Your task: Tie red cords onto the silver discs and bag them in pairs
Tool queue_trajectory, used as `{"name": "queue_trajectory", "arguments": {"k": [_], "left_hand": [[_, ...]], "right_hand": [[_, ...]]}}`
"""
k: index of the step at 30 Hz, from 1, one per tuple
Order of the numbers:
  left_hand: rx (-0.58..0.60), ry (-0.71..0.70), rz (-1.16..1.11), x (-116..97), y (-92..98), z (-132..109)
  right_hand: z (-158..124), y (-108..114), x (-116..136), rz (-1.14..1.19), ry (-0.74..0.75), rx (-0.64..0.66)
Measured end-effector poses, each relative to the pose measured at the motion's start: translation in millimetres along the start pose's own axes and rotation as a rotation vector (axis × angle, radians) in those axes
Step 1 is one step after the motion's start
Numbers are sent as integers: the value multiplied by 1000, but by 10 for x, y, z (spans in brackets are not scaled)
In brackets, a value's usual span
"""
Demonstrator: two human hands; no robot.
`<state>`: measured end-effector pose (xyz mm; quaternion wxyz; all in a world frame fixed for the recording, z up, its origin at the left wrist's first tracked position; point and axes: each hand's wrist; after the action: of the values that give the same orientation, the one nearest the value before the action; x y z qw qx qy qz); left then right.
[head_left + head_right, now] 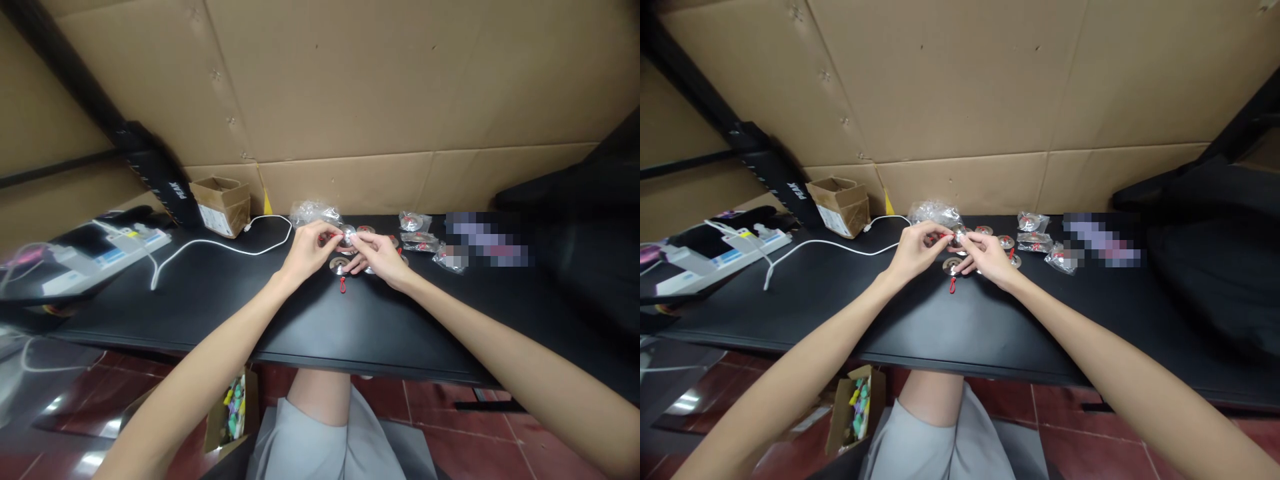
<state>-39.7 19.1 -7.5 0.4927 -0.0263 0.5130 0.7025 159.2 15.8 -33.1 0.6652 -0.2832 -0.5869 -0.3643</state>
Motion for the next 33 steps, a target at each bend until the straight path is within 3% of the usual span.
{"name": "queue_trajectory", "arguments": {"k": [12,17,23,33], "left_hand": [[-3,-14,10,-35,44,4],[-6,-45,12,-39,47,-1],[-6,-53,-11,-44,21,-15],[10,-54,-21,-34,-3,-8]], "right_hand": [[-21,-130,-32,-166,93,-83],[-43,-107,-41,-318,115,-110],[-101,-84,7,-545,127,-56],[-104,-42,48,-609,169,-112]]}}
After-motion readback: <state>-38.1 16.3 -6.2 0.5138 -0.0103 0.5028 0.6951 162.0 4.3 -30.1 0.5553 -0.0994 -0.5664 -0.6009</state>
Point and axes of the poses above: each hand's wrist, its own z-axis towards the middle knuckle, its own y-axis out of the back of the hand, x = y × z, and after that the axes turned 15 degrees about x, right-handed
